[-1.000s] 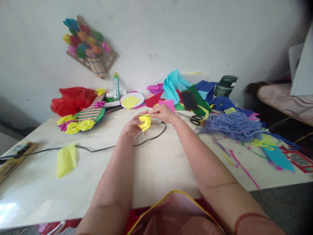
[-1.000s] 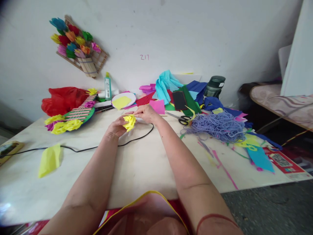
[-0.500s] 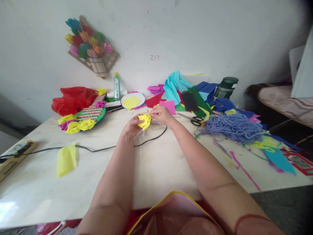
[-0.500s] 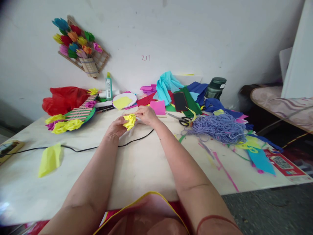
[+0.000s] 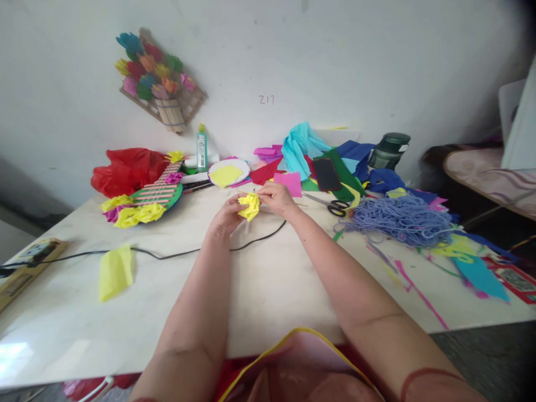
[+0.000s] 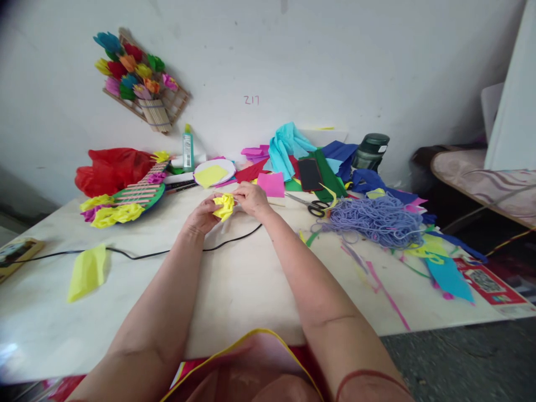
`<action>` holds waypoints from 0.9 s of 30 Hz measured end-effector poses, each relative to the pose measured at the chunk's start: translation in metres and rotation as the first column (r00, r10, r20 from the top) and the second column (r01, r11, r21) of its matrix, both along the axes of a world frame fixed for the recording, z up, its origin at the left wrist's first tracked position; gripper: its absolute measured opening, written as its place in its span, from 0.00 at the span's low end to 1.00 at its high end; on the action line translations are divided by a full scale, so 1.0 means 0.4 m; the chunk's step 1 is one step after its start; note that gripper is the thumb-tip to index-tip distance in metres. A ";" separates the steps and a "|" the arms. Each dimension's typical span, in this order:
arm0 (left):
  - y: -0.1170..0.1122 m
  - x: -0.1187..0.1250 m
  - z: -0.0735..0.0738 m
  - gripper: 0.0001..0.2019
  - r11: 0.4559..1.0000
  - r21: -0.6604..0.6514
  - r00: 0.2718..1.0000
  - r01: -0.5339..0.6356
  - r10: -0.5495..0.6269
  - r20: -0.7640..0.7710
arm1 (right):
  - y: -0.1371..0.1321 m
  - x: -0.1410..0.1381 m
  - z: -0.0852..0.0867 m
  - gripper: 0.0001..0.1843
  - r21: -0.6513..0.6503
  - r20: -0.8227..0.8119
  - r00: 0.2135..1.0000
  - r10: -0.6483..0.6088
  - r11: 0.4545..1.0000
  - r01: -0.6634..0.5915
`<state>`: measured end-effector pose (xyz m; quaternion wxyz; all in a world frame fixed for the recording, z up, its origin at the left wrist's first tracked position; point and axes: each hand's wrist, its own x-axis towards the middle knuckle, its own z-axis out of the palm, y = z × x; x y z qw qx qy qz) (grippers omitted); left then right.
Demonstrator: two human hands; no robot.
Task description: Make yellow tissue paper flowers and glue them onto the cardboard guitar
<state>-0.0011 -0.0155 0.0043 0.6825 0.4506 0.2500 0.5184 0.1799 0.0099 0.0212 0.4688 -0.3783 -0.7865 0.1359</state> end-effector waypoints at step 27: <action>-0.005 0.030 0.021 0.11 0.965 -0.141 0.975 -0.222 0.221 -0.022 | 0.000 -0.024 -0.020 0.09 -0.202 -0.264 0.963 0.055 0.973 -0.111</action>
